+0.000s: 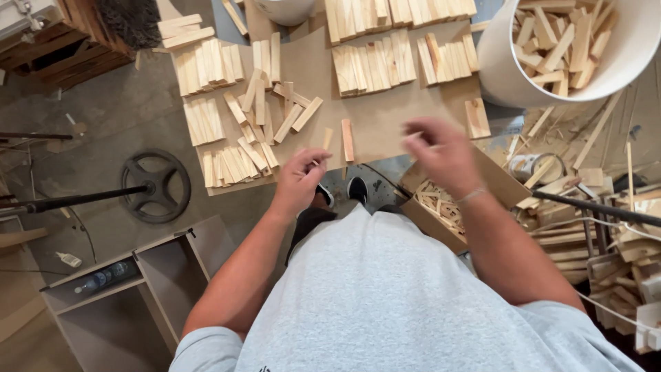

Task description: Sorting and stacking small wooden slats on a workbench and into containers

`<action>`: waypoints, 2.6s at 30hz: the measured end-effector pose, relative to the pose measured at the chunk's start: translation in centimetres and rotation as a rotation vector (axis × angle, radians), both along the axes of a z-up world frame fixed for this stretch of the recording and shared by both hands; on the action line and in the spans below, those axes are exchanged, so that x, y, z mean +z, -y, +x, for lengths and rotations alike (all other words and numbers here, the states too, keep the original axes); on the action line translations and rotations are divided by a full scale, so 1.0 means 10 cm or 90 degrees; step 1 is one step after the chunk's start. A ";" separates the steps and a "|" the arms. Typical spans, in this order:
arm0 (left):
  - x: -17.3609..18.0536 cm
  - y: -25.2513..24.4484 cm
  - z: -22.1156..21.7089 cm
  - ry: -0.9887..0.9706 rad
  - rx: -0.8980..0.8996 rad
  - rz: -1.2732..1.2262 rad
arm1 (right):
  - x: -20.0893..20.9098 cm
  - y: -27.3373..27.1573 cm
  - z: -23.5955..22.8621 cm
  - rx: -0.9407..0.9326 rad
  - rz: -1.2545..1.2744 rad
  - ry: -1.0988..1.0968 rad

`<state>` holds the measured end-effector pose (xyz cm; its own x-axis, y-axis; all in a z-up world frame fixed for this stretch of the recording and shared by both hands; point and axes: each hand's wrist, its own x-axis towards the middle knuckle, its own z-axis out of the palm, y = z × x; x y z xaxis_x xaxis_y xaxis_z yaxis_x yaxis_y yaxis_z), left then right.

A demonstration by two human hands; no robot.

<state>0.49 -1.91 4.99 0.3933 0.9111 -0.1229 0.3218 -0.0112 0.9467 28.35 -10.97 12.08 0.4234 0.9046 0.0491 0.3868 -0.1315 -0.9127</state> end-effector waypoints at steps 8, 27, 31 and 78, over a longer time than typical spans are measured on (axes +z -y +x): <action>0.28 -0.08 0.12 -0.011 -0.343 -0.034 | -0.43 -0.11 -0.41 0.158 -0.227 -0.301; -0.76 0.01 0.46 -0.293 -0.225 0.426 | -1.34 -0.05 -0.11 0.112 -0.073 0.300; -0.94 0.00 0.56 -0.248 -0.191 0.469 | -1.37 -0.15 -0.26 0.219 -0.081 0.320; -0.92 -0.28 0.44 -0.184 -0.203 0.627 | -1.05 0.61 1.13 -0.187 -0.287 0.438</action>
<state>4.91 0.88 -4.25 0.7042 0.5205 0.4828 0.3798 -0.8508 0.3632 39.63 -17.08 1.61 0.6502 0.7585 0.0428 0.7268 -0.6047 -0.3257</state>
